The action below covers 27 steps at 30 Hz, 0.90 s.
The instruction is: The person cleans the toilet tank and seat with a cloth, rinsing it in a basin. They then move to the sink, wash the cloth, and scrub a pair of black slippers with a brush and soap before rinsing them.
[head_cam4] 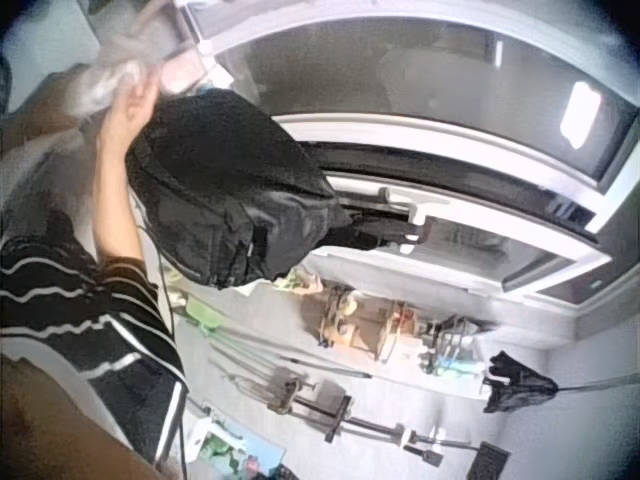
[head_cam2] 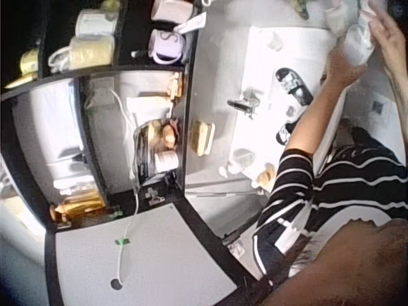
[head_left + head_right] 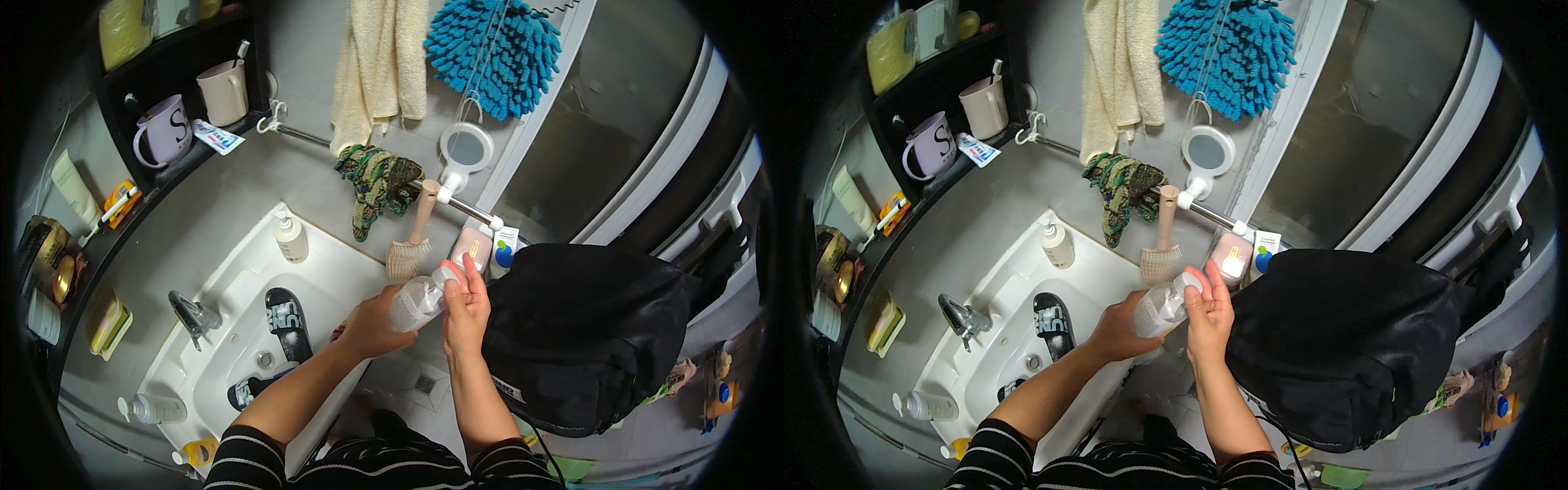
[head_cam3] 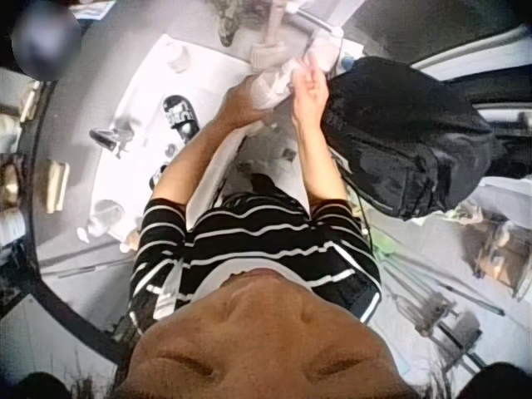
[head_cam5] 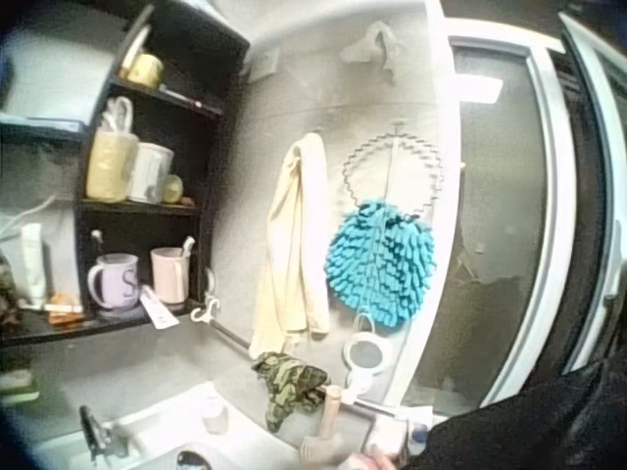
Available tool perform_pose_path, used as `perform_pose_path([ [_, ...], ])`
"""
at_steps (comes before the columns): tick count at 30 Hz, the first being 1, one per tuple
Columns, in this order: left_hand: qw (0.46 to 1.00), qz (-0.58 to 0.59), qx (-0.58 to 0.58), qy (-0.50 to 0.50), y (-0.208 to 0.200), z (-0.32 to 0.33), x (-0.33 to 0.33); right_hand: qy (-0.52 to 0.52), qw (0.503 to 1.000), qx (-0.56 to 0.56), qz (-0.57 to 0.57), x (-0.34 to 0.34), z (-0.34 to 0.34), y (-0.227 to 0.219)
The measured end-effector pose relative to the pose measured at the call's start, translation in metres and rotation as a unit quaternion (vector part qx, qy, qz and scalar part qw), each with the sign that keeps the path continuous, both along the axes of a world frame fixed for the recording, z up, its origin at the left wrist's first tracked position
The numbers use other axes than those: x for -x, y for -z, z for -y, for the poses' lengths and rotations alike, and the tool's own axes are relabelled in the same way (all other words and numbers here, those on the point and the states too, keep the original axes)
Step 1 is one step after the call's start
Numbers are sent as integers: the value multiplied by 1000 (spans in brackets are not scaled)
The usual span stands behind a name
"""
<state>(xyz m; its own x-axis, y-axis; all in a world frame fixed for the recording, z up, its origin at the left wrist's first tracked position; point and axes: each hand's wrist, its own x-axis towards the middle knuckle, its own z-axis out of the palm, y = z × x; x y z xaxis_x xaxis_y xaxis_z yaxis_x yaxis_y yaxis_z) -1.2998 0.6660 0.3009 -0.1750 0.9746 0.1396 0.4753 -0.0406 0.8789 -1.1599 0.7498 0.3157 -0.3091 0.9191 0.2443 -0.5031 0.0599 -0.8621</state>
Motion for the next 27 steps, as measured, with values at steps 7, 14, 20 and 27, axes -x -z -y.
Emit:
perform_pose_path([
  [7, 991, -32, -117, -50, -1, -67, -31, 140, 990, 8, 7, 10, -2, 14],
  [14, 982, -59, -176, -20, 3, -120, -59, 267, 963, 9, 27, -1, -43, 19],
  [20, 985, -61, -153, 44, 9, -141, -65, 333, 940, -73, 15, -4, -106, 16],
  [27, 954, 263, 4, 142, 23, -170, -44, 324, 929, -129, 127, 5, -161, 39],
])
